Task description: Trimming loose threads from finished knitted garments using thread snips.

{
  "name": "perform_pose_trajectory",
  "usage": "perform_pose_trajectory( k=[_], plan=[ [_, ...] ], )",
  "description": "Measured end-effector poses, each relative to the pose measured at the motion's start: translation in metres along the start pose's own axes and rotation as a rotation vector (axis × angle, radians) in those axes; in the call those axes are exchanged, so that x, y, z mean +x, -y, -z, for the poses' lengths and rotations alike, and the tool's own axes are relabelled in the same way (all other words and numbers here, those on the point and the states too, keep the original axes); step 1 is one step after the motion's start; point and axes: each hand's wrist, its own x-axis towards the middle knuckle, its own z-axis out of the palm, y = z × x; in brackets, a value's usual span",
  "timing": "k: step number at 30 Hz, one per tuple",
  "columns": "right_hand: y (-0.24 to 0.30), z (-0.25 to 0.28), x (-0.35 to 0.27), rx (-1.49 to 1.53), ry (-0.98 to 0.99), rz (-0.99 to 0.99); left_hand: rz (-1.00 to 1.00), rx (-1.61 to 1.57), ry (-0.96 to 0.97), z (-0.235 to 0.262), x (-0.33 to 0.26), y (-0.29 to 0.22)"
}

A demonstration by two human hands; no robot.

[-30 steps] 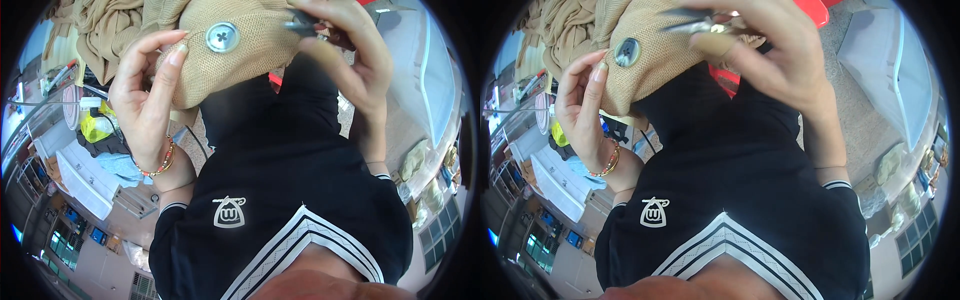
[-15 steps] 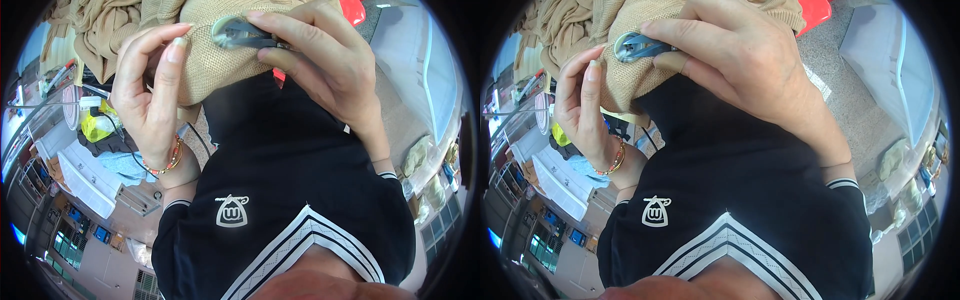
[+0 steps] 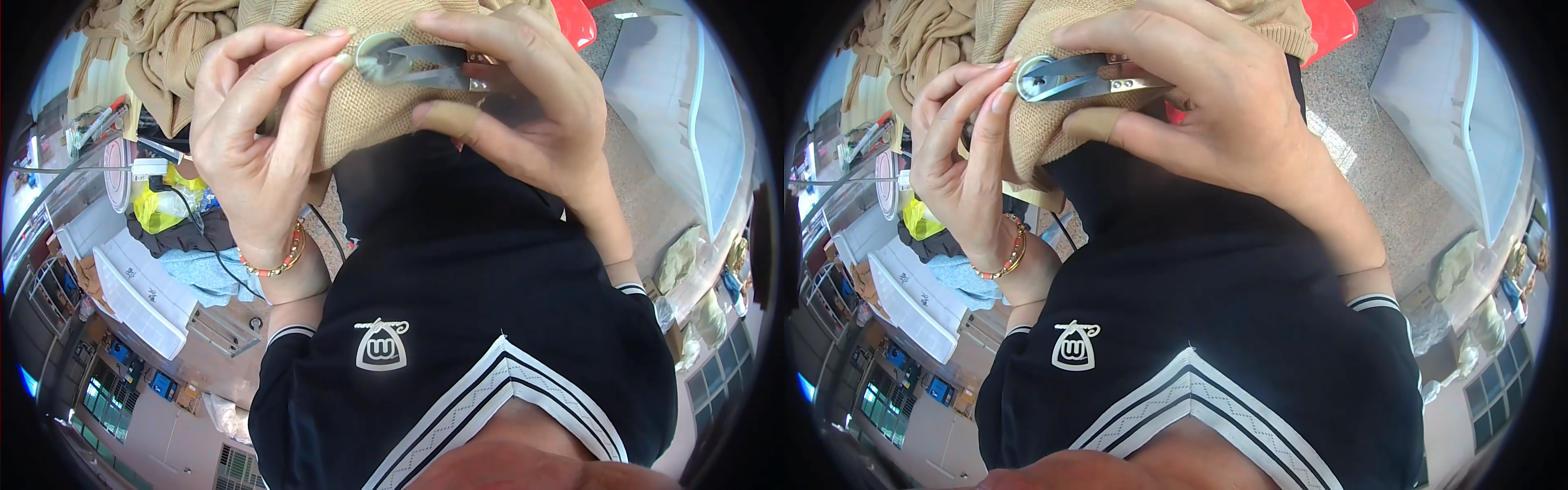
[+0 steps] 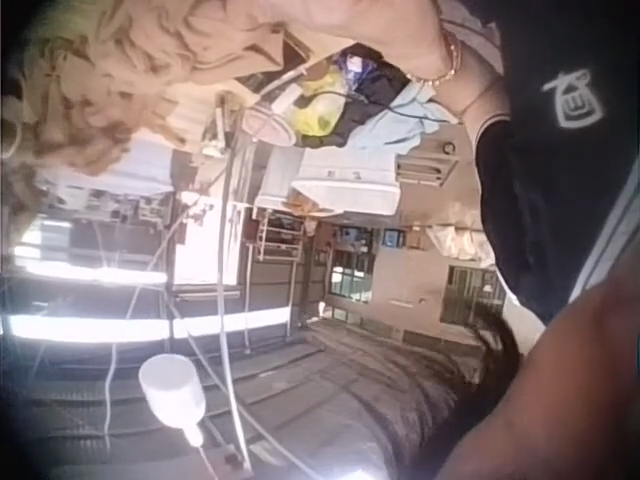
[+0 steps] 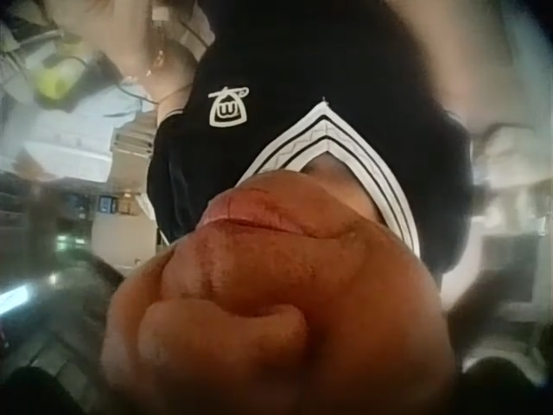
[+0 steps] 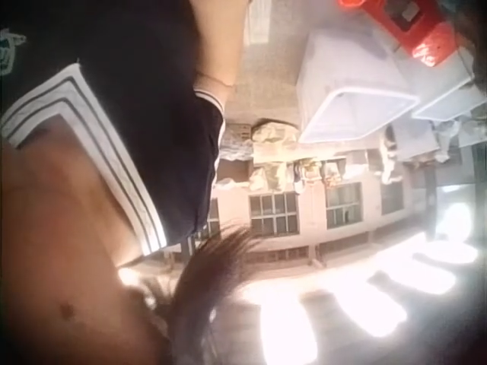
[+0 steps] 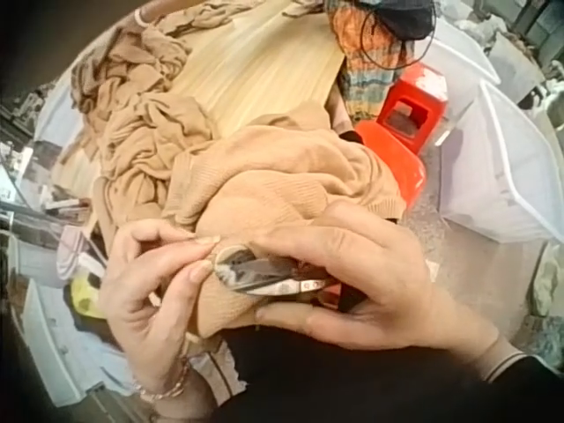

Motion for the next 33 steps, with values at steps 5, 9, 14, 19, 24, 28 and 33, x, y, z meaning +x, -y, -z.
perform_pose_trajectory(
  k=[5,9,14,19,24,28,33],
  plan=[
    [-0.005,-0.003,0.004,-0.007,0.048,0.033,-0.116,0.135,-0.126,-0.007,0.002,-0.001],
    [-0.008,-0.008,0.006,0.028,0.003,0.073,-0.21,0.171,-0.134,-0.01,0.002,0.0],
    [-0.007,-0.013,0.011,0.061,-0.017,0.104,-0.042,0.052,-0.132,-0.008,-0.007,-0.008],
    [-0.006,-0.027,0.005,-0.035,-0.008,-0.014,-0.431,-0.568,-0.475,-0.053,0.013,0.019],
    [-0.03,-0.032,0.003,-0.057,-0.097,0.009,-0.37,-0.191,-0.302,-0.03,0.009,0.017],
    [0.006,-0.032,0.016,0.103,-0.038,-0.229,-0.427,-0.48,-0.409,-0.039,0.012,0.004],
    [-0.062,-0.055,0.037,0.706,-0.185,0.561,-0.022,-0.225,-0.146,-0.019,-0.001,0.004]
  ],
)
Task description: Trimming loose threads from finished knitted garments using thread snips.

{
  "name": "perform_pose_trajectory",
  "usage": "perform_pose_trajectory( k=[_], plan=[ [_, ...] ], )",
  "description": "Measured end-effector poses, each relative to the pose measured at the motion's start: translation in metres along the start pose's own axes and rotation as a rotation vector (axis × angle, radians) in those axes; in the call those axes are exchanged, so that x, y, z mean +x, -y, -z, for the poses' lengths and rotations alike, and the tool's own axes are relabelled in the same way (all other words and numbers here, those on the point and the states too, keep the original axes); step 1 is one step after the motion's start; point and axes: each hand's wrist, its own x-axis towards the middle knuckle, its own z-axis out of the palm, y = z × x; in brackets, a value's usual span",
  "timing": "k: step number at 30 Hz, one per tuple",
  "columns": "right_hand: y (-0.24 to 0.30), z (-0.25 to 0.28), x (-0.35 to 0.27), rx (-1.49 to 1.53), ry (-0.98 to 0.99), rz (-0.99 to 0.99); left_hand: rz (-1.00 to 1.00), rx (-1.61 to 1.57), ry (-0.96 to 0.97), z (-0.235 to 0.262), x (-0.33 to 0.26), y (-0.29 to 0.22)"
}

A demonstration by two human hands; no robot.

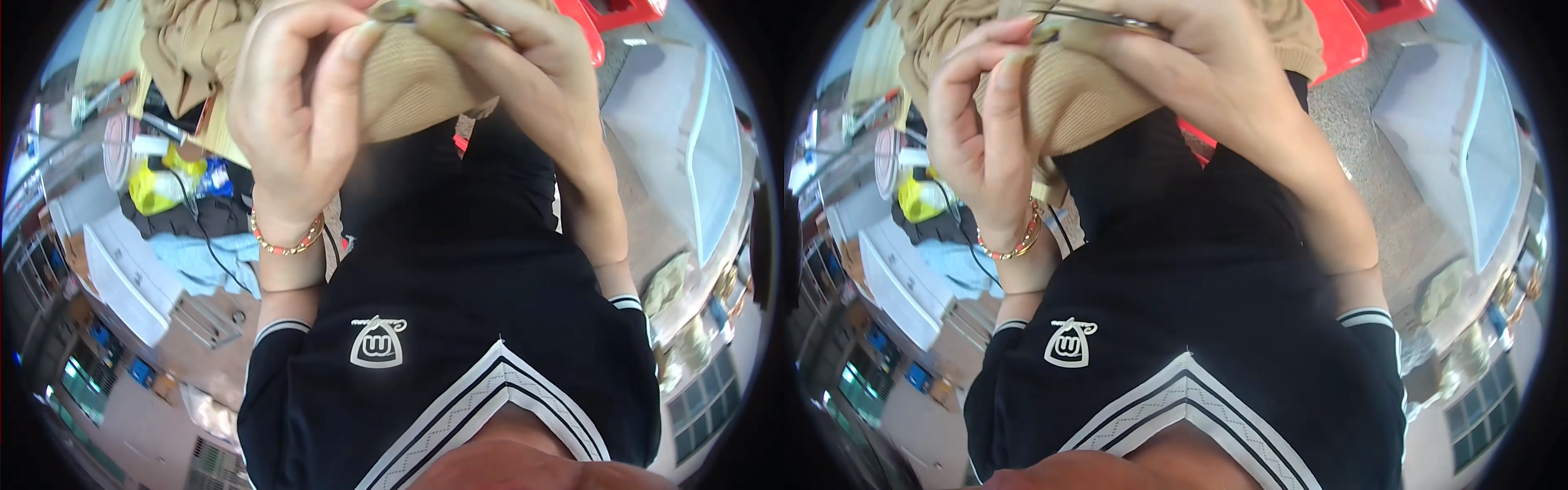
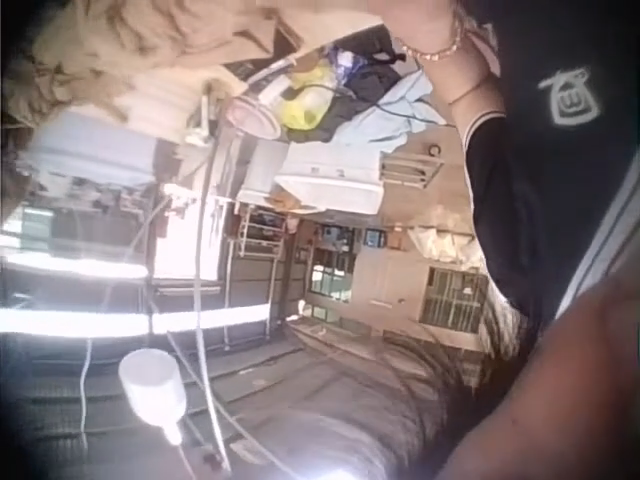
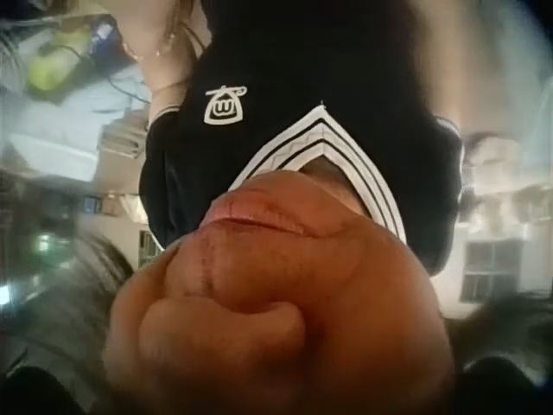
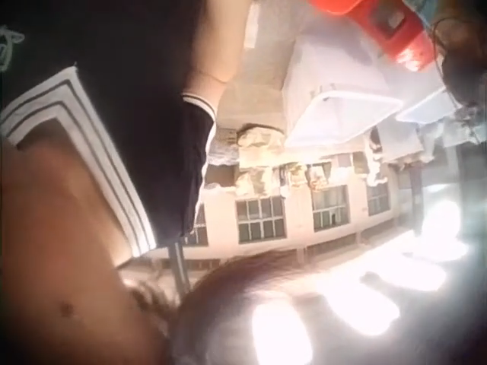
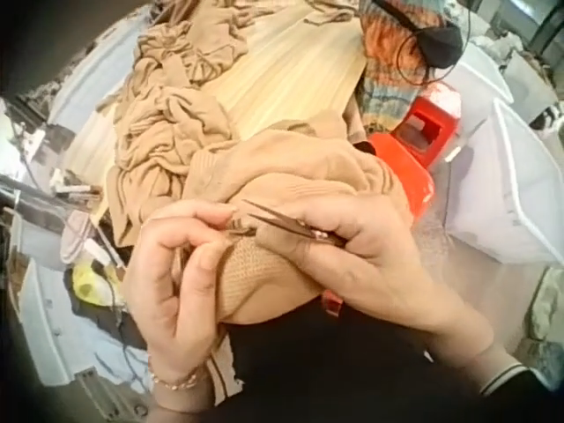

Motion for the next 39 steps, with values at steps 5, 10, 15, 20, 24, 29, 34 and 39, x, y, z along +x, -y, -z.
perform_pose_trajectory(
  k=[5,10,15,20,24,29,34,39],
  plan=[
    [0.062,0.007,0.042,-0.279,0.121,-0.992,0.056,-0.19,0.059,-0.006,0.007,0.004],
    [0.063,0.01,0.033,-0.17,0.046,-0.935,0.002,-0.032,-0.006,-0.015,0.019,0.002],
    [0.054,0.028,0.025,-0.63,0.166,-0.184,0.039,-0.061,-0.029,-0.018,0.019,0.003],
    [0.079,0.025,0.039,-0.544,0.263,-0.54,0.082,-0.078,-0.048,-0.016,0.018,0.003],
    [0.086,0.03,0.045,-0.736,0.353,-0.499,0.095,-0.165,-0.058,-0.022,0.023,0.001],
    [0.029,0.033,0.028,-0.539,0.192,0.26,0.155,-0.195,-0.029,-0.018,0.019,0.004],
    [0.078,0.023,0.049,-0.759,0.372,-0.497,0.149,-0.218,-0.05,-0.018,0.019,0.006],
    [0.082,0.023,0.056,-0.777,0.412,-0.528,0.125,-0.185,-0.034,-0.017,0.02,0.007]
  ],
)
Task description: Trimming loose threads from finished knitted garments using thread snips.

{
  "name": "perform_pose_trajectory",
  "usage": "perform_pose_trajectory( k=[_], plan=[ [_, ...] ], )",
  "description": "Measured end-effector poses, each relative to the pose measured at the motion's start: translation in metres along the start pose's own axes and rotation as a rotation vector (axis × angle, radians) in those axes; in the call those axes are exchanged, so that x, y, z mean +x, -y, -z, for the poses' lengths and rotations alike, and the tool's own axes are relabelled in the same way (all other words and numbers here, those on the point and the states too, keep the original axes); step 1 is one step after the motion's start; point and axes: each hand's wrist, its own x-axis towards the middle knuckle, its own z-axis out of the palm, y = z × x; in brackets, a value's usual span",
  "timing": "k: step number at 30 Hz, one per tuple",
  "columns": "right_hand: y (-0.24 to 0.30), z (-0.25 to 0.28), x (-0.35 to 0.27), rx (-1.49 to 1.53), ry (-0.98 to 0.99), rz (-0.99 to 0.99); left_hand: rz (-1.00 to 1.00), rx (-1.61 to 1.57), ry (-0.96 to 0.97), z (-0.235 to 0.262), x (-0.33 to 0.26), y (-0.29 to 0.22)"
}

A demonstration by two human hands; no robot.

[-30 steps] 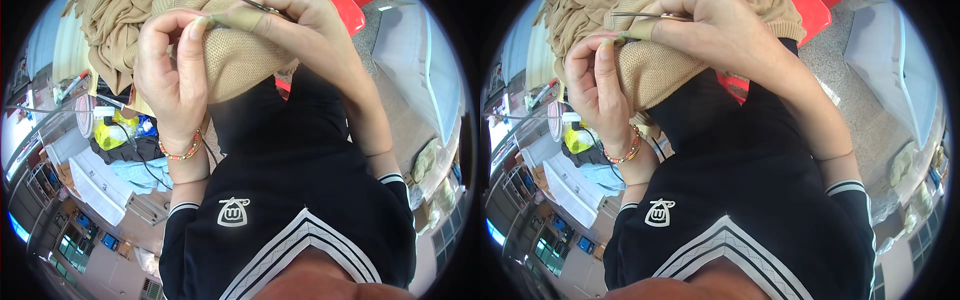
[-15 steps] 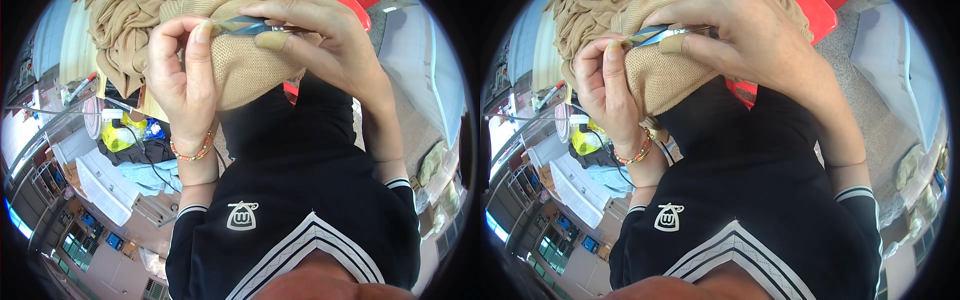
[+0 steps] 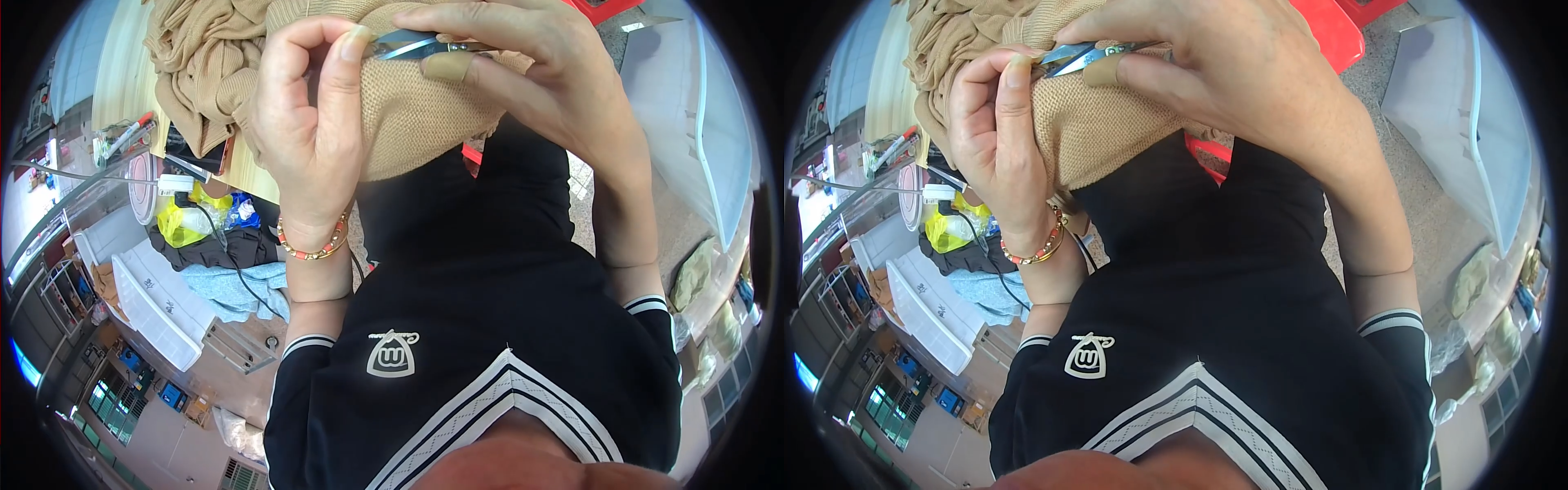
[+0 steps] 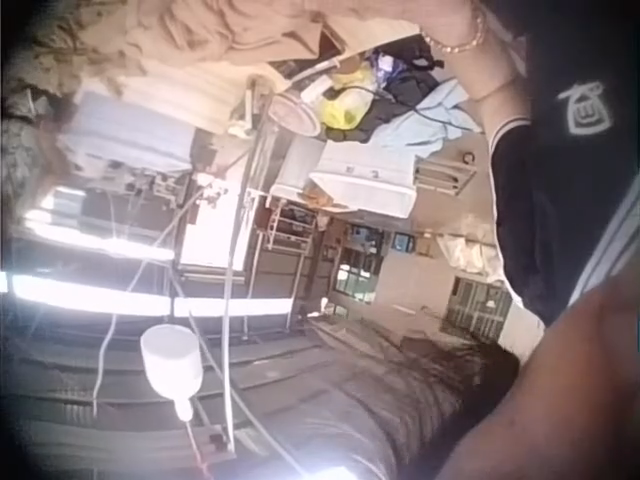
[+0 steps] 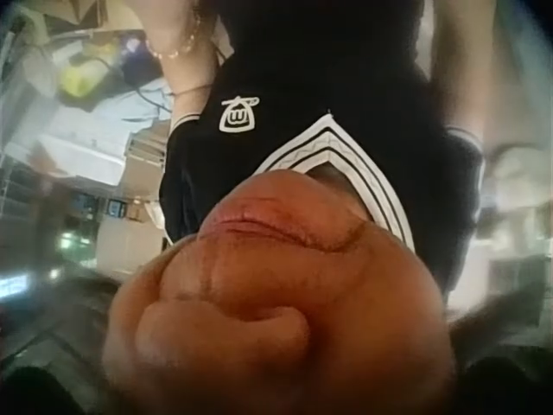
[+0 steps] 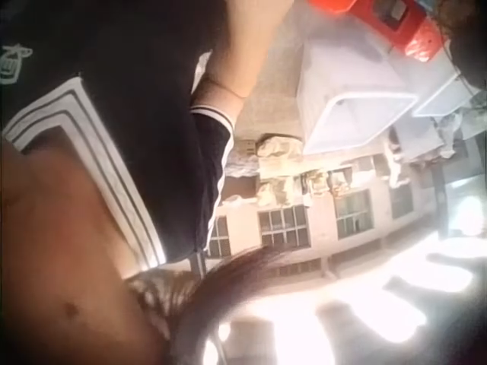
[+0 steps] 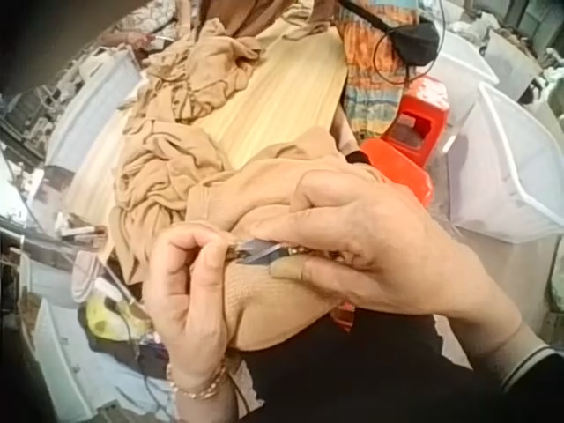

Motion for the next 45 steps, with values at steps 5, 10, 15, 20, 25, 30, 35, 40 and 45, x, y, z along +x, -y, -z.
perform_pose_trajectory(
  k=[5,10,15,20,25,30,35,40,45],
  plan=[
    [-0.002,0.001,0.005,0.022,0.054,-0.031,-0.024,0.011,-0.004,0.0,0.0,0.002],
    [-0.007,0.003,0.008,0.119,0.139,-0.065,-0.073,0.104,-0.01,-0.001,0.002,0.002],
    [-0.052,-0.036,0.02,0.378,-0.182,0.618,-0.08,0.13,-0.028,-0.001,0.0,0.003],
    [-0.051,-0.033,0.017,0.356,-0.162,0.572,-0.05,0.08,-0.03,-0.003,0.0,0.0],
    [-0.05,-0.03,0.012,0.259,-0.185,0.542,-0.039,0.066,-0.024,-0.001,-0.002,-0.002],
    [-0.044,-0.032,0.007,0.314,-0.116,0.289,-0.025,0.014,-0.019,-0.002,-0.004,-0.003],
    [-0.016,-0.018,-0.009,0.231,-0.136,0.016,0.092,-0.063,-0.087,0.024,-0.009,0.006],
    [-0.016,-0.026,-0.014,0.398,0.023,-0.324,0.229,0.206,0.129,0.074,-0.03,0.006],
    [-0.018,-0.029,-0.018,0.493,-0.002,-0.399,0.429,0.163,0.217,0.086,-0.039,0.007]
  ],
)
